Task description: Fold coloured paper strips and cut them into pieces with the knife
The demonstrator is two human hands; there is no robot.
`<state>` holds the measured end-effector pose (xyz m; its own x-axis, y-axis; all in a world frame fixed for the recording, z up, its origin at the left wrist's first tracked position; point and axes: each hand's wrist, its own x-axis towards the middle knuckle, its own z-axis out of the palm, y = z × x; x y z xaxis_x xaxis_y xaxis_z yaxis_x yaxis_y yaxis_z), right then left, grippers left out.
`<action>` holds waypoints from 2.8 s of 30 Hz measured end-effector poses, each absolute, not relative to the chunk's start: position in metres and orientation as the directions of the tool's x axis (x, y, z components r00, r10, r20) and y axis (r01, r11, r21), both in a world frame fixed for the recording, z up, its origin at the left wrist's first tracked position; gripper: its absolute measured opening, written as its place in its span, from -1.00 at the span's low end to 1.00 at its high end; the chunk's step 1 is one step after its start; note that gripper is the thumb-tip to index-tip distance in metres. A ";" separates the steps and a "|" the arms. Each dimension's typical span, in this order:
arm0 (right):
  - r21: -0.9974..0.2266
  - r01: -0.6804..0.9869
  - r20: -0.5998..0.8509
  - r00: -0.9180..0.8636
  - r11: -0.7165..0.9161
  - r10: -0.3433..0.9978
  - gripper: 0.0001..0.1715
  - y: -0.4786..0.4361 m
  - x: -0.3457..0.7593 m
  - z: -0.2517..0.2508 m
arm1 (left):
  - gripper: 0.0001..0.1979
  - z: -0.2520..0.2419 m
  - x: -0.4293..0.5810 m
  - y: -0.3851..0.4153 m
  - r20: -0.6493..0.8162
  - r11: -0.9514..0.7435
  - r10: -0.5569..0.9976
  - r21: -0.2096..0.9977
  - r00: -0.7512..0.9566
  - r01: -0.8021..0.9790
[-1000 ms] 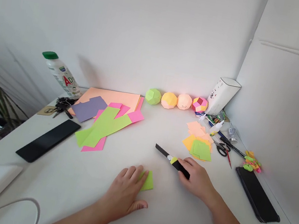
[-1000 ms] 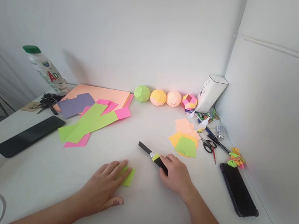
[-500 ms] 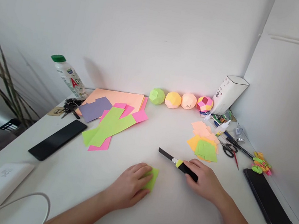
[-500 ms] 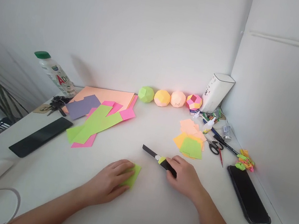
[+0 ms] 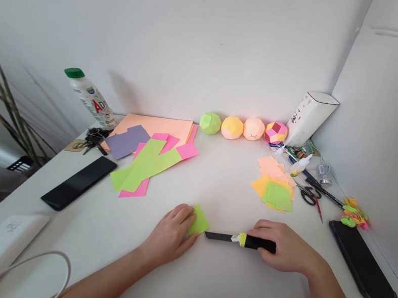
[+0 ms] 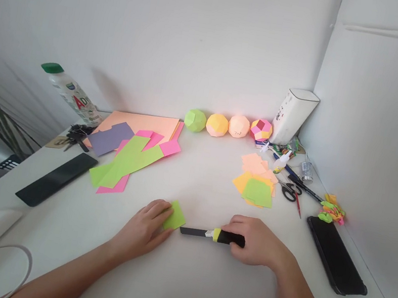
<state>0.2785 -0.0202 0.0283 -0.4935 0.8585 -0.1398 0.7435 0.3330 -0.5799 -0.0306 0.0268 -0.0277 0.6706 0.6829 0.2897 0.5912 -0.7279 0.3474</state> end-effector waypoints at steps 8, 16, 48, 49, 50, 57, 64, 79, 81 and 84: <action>-0.580 0.748 -0.142 -0.484 0.324 0.864 -0.42 -0.020 0.278 0.028 | -0.81 -0.024 -0.031 0.026 0.307 -0.731 0.678 0.371 0.667 0.573; -0.586 0.737 -0.114 -0.487 0.337 0.866 -0.40 -0.021 0.277 0.027 | -0.82 -0.022 -0.032 0.027 0.336 -0.741 0.669 0.370 0.663 0.561; -0.587 0.728 -0.068 -0.479 0.354 0.875 -0.44 -0.020 0.273 0.024 | -0.81 -0.022 -0.036 0.032 0.228 -0.657 0.727 0.506 0.648 0.559; -0.584 0.731 -0.073 -0.481 0.353 0.874 -0.43 -0.020 0.273 0.024 | -0.81 -0.022 -0.036 0.032 0.227 -0.663 0.722 0.497 0.654 0.559; -0.582 0.733 -0.079 -0.482 0.352 0.873 -0.42 -0.020 0.274 0.025 | -0.81 -0.022 -0.036 0.032 0.230 -0.671 0.716 0.486 0.659 0.559; -0.580 0.748 -0.149 -0.487 0.323 0.860 -0.40 -0.023 0.281 0.031 | -0.78 -0.027 -0.033 0.031 0.314 -0.735 0.672 0.395 0.670 0.552; -0.589 0.735 -0.144 -0.504 0.336 0.851 -0.40 -0.025 0.271 0.035 | -0.79 -0.026 -0.031 0.031 0.363 -0.760 0.648 0.363 0.670 0.539; -0.549 0.768 -0.191 -0.500 0.330 0.845 -0.39 -0.025 0.266 0.038 | -0.83 -0.026 -0.031 0.031 0.374 -0.776 0.631 0.331 0.680 0.537; -0.545 0.775 -0.203 -0.491 0.319 0.847 -0.39 -0.025 0.267 0.038 | -0.83 -0.028 -0.031 0.030 0.364 -0.776 0.631 0.314 0.685 0.548; -0.540 0.790 -0.237 -0.473 0.290 0.848 -0.40 -0.026 0.268 0.038 | -0.84 -0.028 -0.031 0.028 0.330 -0.776 0.631 0.273 0.703 0.569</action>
